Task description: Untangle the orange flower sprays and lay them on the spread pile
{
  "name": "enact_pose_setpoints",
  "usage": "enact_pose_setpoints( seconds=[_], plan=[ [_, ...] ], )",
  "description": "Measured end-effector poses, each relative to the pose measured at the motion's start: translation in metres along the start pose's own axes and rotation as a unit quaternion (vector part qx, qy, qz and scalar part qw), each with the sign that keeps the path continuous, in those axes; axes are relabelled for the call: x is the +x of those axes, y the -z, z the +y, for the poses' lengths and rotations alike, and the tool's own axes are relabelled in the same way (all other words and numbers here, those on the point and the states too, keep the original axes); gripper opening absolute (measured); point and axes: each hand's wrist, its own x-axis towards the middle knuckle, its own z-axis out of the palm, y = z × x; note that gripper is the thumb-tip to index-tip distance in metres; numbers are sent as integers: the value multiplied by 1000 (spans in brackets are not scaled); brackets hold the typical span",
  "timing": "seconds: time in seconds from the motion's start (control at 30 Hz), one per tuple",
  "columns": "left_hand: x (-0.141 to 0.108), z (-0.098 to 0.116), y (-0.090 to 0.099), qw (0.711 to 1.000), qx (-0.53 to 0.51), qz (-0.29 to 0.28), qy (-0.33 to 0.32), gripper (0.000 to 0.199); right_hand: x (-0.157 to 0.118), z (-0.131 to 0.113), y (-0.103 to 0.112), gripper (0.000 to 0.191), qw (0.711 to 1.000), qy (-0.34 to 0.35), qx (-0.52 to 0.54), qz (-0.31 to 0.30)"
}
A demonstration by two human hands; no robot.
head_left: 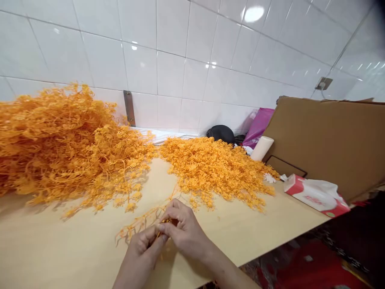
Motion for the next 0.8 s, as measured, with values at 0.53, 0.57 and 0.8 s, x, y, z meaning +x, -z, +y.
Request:
enact_pose_setpoints(
  seconds=[0.53, 0.57, 0.8],
  plan=[
    [-20, 7, 8, 1000, 6, 23, 20, 38, 14, 53, 100, 26, 911, -81, -339, 221],
    [-22, 8, 10, 998, 50, 17, 16, 38, 11, 56, 97, 27, 884, -76, -410, 212],
    [-52, 34, 23, 937, 336, 41, -89, 27, 1, 61, 63, 36, 854, 33, -508, 106]
  ],
)
